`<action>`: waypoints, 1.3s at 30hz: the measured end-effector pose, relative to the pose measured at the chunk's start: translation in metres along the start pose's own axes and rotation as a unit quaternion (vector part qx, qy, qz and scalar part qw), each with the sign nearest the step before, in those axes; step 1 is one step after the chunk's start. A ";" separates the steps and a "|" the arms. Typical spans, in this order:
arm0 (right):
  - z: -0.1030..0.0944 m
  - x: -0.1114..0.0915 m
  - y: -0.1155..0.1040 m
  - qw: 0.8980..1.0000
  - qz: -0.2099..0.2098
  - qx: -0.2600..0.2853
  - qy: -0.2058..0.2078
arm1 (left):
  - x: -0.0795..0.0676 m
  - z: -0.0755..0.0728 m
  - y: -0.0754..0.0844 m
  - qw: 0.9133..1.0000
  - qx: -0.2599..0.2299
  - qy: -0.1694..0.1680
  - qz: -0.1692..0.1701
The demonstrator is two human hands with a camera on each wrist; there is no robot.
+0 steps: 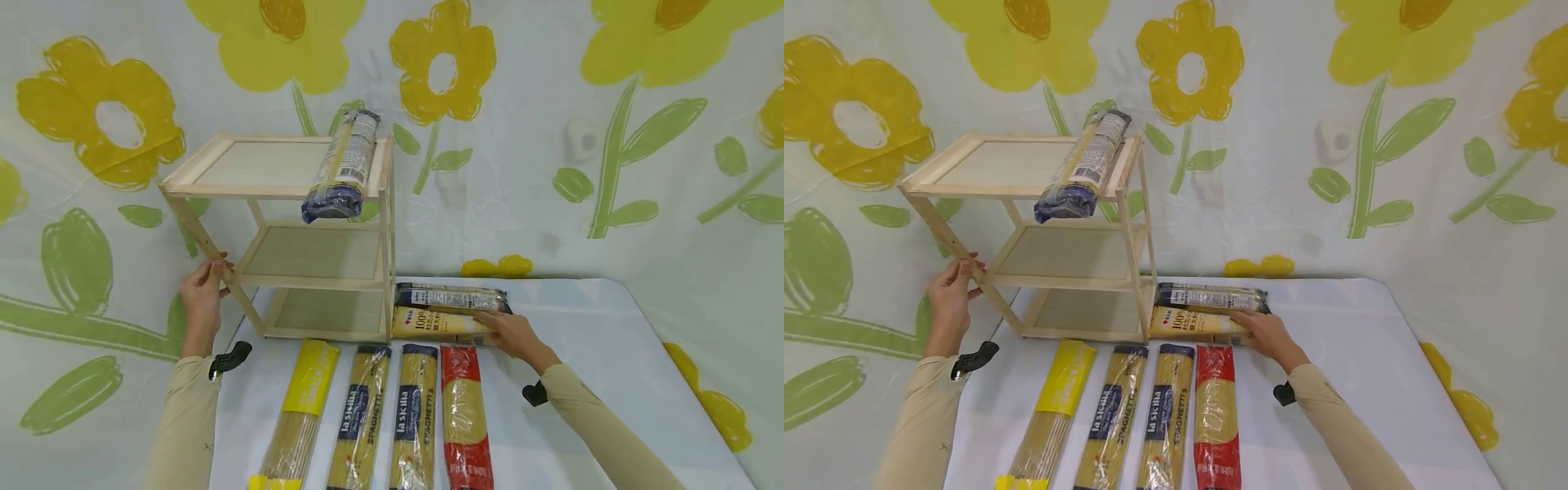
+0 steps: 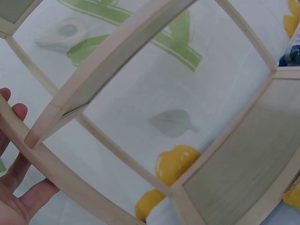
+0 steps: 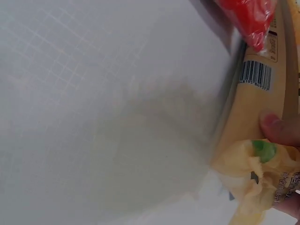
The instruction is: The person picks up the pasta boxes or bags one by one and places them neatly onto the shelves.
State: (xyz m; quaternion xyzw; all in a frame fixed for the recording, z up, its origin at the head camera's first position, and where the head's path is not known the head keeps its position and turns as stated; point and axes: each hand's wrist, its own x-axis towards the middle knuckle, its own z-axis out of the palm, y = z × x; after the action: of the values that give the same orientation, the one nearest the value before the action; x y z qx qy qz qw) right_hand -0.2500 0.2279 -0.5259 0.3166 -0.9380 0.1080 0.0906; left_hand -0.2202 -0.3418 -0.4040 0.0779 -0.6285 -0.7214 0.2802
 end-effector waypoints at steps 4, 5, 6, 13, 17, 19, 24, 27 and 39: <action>-0.008 -0.005 -0.005 1.000 -0.006 0.007 0.013 | 0.000 0.000 -0.001 1.000 -0.003 0.003 0.003; -0.011 -0.006 -0.006 1.000 -0.006 0.008 0.014 | 0.001 0.000 -0.002 1.000 -0.003 0.003 0.003; -0.014 -0.007 -0.007 1.000 -0.005 0.010 0.017 | 0.001 0.000 -0.002 1.000 -0.004 0.003 0.002; -0.029 -0.012 -0.009 0.998 -0.024 0.007 0.061 | 0.000 -0.001 -0.004 1.000 0.006 0.001 0.001; -0.033 -0.012 -0.006 0.996 -0.037 0.002 0.081 | 0.000 -0.002 -0.006 1.000 -0.001 0.004 0.007; -0.034 -0.013 -0.005 0.995 -0.038 0.003 0.090 | 0.000 -0.002 -0.005 1.000 -0.006 0.003 0.009; -0.041 -0.014 -0.004 0.994 -0.032 0.014 0.102 | 0.000 0.000 -0.004 1.000 0.000 -0.001 0.010; -0.048 -0.014 -0.006 0.994 -0.023 0.027 0.107 | 0.001 0.001 -0.003 1.000 -0.004 0.001 0.007; -0.088 -0.024 -0.016 0.986 0.049 0.066 0.147 | 0.002 0.000 -0.003 1.000 -0.002 0.004 0.007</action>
State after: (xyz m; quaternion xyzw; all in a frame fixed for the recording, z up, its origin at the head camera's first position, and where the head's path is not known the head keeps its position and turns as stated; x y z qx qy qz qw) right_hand -0.2122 0.2521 -0.4446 0.2563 -0.9196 0.2196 0.2012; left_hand -0.2227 -0.3422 -0.4063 0.0757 -0.6263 -0.7207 0.2874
